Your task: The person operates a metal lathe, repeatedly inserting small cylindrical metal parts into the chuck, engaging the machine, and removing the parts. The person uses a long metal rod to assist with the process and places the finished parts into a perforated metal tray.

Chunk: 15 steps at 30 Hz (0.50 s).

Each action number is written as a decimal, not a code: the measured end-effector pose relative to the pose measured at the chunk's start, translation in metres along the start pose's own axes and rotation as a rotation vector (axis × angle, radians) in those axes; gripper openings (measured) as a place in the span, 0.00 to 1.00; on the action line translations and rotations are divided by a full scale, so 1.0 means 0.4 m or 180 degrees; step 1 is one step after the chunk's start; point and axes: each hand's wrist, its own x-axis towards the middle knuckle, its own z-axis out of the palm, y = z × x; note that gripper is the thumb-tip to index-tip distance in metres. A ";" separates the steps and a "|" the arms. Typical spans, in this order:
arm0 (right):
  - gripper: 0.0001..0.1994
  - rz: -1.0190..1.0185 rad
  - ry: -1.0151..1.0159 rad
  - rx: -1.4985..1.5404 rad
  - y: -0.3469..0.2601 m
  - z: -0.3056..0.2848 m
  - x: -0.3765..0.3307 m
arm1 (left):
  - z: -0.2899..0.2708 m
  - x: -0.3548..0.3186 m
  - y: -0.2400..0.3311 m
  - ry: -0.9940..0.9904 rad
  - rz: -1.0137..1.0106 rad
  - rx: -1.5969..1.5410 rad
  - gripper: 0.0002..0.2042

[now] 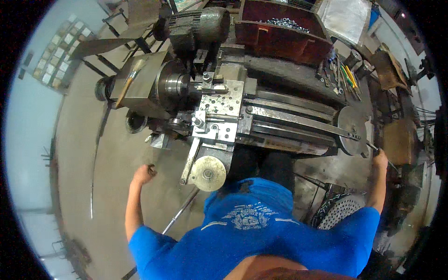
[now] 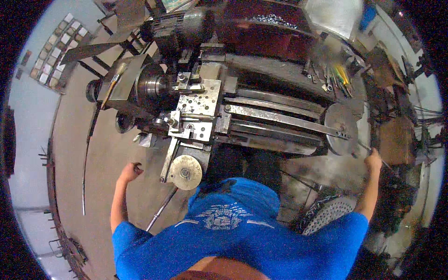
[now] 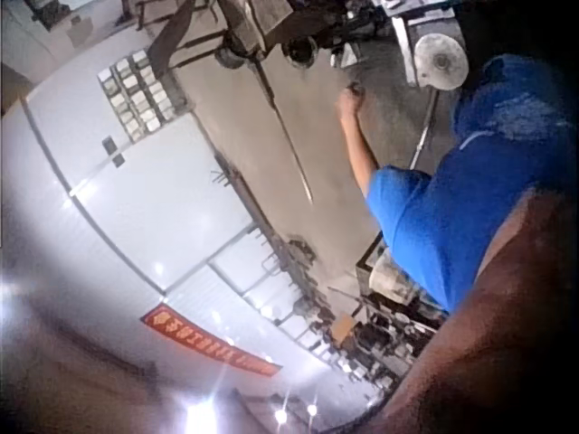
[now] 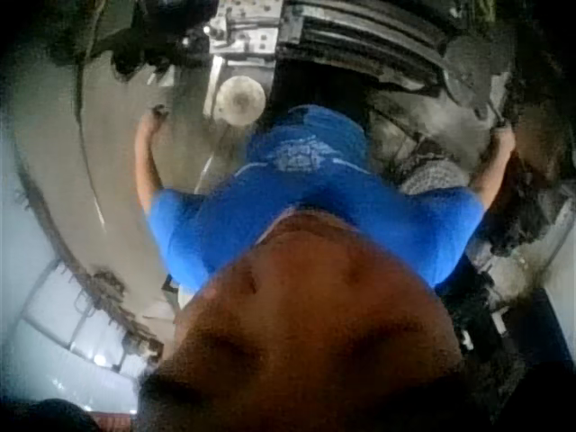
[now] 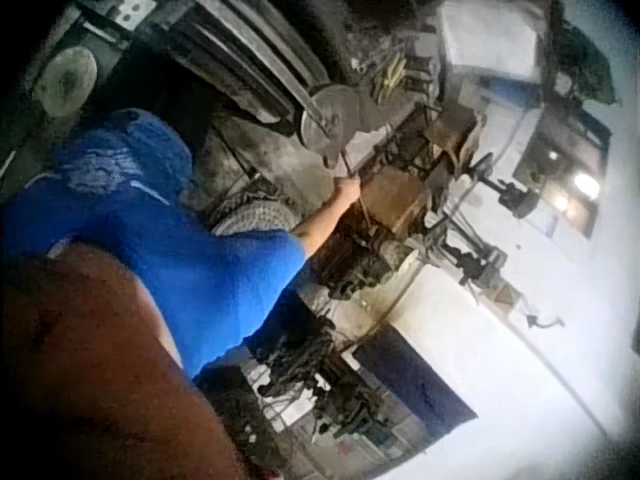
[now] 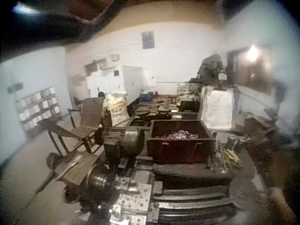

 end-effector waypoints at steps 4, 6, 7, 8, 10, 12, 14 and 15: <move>0.16 -0.0284 0.0376 -0.0531 0.032 0.081 0.050 | -0.026 -0.211 0.174 -0.0722 0.0203 -0.1009 0.20; 0.14 -0.0098 0.0261 -0.0290 0.043 0.102 0.025 | -0.012 -0.278 0.235 -0.0854 0.0560 -0.1667 0.19; 0.15 0.0024 0.0088 -0.0187 0.031 0.075 -0.018 | 0.002 -0.306 0.253 -0.0950 0.0721 -0.2134 0.19; 0.16 0.0151 -0.0086 -0.0082 0.028 0.068 -0.051 | 0.002 -0.335 0.274 -0.1072 0.0878 -0.2216 0.19; 0.18 0.0122 0.0365 0.0161 0.076 0.139 -0.125 | 0.038 -0.372 0.298 -0.1243 0.0922 -0.2153 0.18; 0.23 0.0448 0.0284 0.0079 0.037 0.130 -0.221 | 0.086 -0.369 0.330 -0.1157 0.0972 -0.1457 0.17; 0.25 0.0408 0.0535 0.0209 0.048 0.177 -0.286 | 0.121 -0.373 0.347 -0.0680 0.1000 -0.1363 0.14; 0.26 0.0488 0.0673 0.0293 0.048 0.202 -0.307 | 0.127 -0.365 0.346 -0.0732 0.1015 -0.1428 0.14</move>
